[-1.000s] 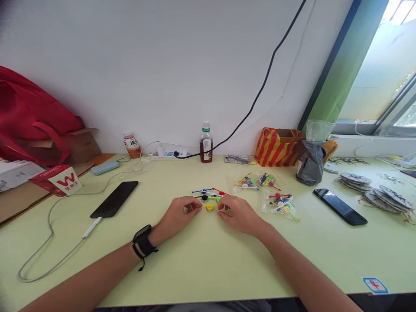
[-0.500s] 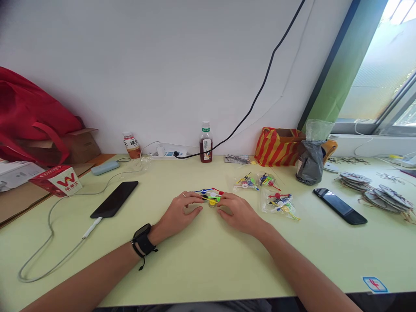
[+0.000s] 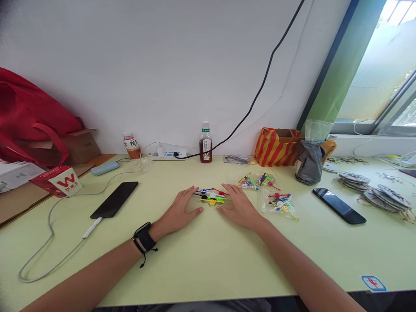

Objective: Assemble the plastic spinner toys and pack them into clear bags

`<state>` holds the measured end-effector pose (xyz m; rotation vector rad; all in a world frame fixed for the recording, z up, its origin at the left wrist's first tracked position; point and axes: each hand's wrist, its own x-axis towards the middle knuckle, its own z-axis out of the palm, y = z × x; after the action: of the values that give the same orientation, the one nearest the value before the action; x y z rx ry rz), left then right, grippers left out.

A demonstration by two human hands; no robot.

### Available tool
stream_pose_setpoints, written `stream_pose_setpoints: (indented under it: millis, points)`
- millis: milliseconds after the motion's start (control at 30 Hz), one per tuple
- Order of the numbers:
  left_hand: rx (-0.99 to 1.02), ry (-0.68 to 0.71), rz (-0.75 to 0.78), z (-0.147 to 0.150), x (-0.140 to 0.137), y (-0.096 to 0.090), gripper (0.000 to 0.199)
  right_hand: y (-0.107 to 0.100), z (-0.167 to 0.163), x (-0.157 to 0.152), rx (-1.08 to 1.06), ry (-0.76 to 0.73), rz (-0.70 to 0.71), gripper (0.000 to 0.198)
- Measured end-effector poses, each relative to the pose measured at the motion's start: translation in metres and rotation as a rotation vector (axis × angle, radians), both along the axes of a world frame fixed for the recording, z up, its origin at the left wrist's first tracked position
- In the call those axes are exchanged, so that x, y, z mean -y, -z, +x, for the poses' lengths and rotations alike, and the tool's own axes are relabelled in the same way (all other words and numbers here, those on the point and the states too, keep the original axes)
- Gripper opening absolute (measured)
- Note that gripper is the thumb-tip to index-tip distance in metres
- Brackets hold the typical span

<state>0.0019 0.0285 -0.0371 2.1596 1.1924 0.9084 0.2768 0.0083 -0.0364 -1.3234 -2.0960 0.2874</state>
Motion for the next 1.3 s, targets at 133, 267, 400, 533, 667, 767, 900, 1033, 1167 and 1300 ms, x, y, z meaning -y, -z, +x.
stream_pose_setpoints:
  millis: [133,267,400,533,667,767,900,1033,1167,1300]
  points:
    - [0.05,0.04,-0.054,-0.002,-0.002,0.001,0.075,0.011,-0.002,-0.008,-0.045,-0.091,-0.06,0.073]
    - [0.06,0.094,-0.053,0.0,-0.002,-0.003,0.066,0.012,-0.009,-0.01,-0.11,-0.192,-0.054,0.062]
    - [0.11,0.148,-0.025,0.004,0.0,-0.009,0.055,0.005,-0.016,-0.006,-0.175,-0.282,-0.071,0.049]
    - [0.138,0.156,-0.014,0.006,0.001,-0.014,0.058,-0.006,-0.023,0.003,-0.239,-0.379,-0.139,0.042]
    - [0.064,0.161,-0.031,0.002,0.002,-0.014,0.085,-0.009,-0.026,0.008,-0.222,-0.408,-0.148,0.042]
    - [0.054,0.214,-0.042,0.0,0.004,-0.012,0.083,-0.002,-0.024,0.006,-0.165,-0.304,-0.08,0.062]
    - [0.047,0.29,0.002,0.001,0.004,-0.013,0.056,0.007,-0.02,0.003,-0.068,-0.25,-0.067,0.081]
    - [0.045,0.335,0.027,0.005,0.004,-0.016,0.042,0.005,-0.022,0.006,-0.074,-0.329,-0.05,0.062]
    - [0.084,0.314,0.022,0.007,0.005,-0.016,0.046,-0.004,-0.026,0.012,-0.124,-0.345,-0.096,0.055]
    - [0.0,0.224,0.006,0.005,0.005,-0.015,0.049,-0.006,-0.027,0.013,-0.122,-0.307,-0.064,0.055]
